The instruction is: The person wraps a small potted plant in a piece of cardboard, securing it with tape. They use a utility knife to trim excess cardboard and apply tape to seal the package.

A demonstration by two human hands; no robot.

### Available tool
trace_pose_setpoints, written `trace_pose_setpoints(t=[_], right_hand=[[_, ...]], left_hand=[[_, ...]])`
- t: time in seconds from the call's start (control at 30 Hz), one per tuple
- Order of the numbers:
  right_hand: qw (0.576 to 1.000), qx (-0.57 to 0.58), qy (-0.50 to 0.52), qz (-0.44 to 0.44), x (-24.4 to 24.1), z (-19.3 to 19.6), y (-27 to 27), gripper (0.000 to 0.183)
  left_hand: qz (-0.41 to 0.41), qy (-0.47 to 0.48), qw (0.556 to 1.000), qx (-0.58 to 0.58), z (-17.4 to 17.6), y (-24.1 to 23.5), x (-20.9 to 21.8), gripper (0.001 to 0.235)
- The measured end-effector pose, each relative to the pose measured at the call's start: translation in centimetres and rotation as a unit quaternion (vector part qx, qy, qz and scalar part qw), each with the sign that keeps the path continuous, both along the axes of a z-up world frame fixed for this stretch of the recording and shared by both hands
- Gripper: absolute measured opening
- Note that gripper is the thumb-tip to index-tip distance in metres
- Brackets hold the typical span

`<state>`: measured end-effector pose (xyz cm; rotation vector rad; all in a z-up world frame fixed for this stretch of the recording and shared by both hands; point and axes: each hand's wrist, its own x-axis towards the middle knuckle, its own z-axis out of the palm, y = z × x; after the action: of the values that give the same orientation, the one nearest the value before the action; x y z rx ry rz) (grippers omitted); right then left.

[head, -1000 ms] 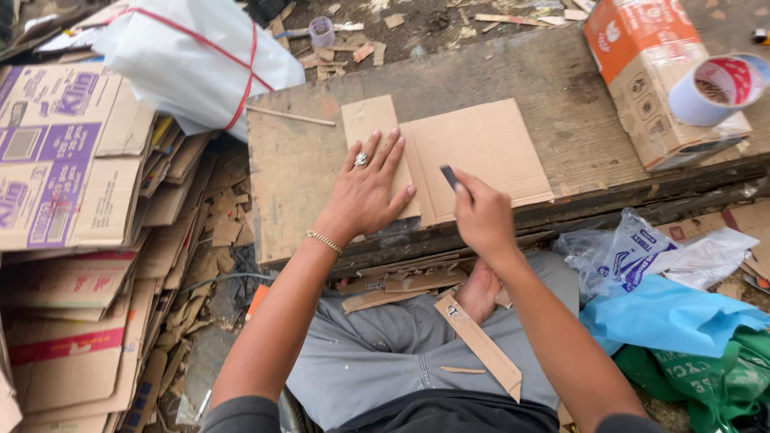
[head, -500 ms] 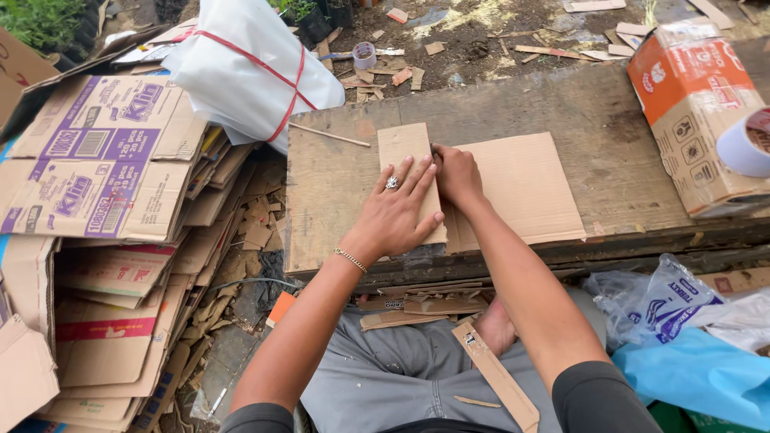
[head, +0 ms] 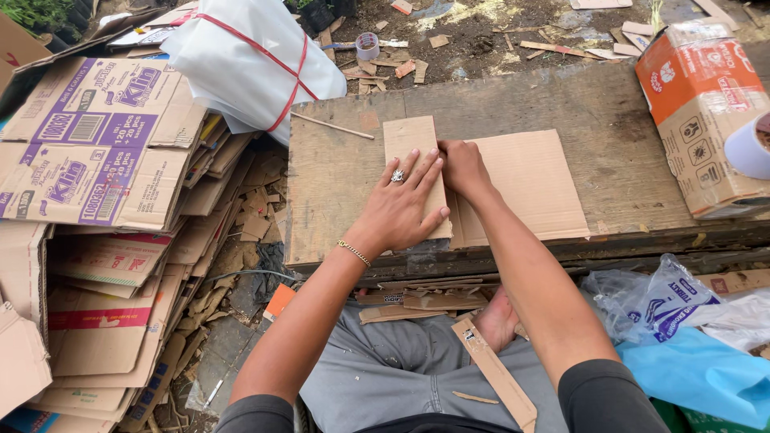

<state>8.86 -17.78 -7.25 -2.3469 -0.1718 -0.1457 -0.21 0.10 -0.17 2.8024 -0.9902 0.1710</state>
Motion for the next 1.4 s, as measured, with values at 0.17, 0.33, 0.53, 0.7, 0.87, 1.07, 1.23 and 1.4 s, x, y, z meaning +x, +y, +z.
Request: trace_pose_setpoints(t=[0.17,0.33,0.53,0.7,0.87,1.07,1.23,1.4], right_hand=[[0.999,-0.024,-0.022,0.026,0.5,-0.9,-0.5,0.025],[0.999,-0.033,-0.031,0.024,-3.2,-1.3,-1.0,0.02],[0.999,0.016,0.039,0.029,-12.8,0.3,-1.6,0.021],[0.999,0.036,-0.016,0.011,-19.1,1.3,-1.1,0.027],[0.997,0.014,0.076,-0.013,-23.4,-1.2,-0.4,0.029],[0.959,-0.24,-0.06,-0.139,-27.9,-2.5,0.0,0.026],[0.962,0.1,-0.022,-0.253,-22.5,-1.5,-10.8,0.021],[0.922,-0.185,-0.133,-0.313,-15.2,-0.2,-18.4,0.02]], left_hand=[[-0.002,0.006,1.0,-0.003,0.1,-0.1,0.1,0.082],[-0.005,0.012,1.0,-0.006,0.1,-0.1,0.0,0.081],[-0.002,0.009,1.0,0.007,0.1,-0.1,0.0,0.081],[-0.002,0.015,1.0,0.006,0.4,-0.3,0.1,0.08],[0.002,0.019,1.0,0.013,0.4,-0.1,-0.2,0.081],[0.004,0.029,1.0,0.002,0.7,0.2,-0.1,0.081],[0.0,0.034,0.999,0.001,0.7,-0.4,0.1,0.081],[0.006,0.035,0.999,0.014,0.8,-0.1,0.0,0.081]])
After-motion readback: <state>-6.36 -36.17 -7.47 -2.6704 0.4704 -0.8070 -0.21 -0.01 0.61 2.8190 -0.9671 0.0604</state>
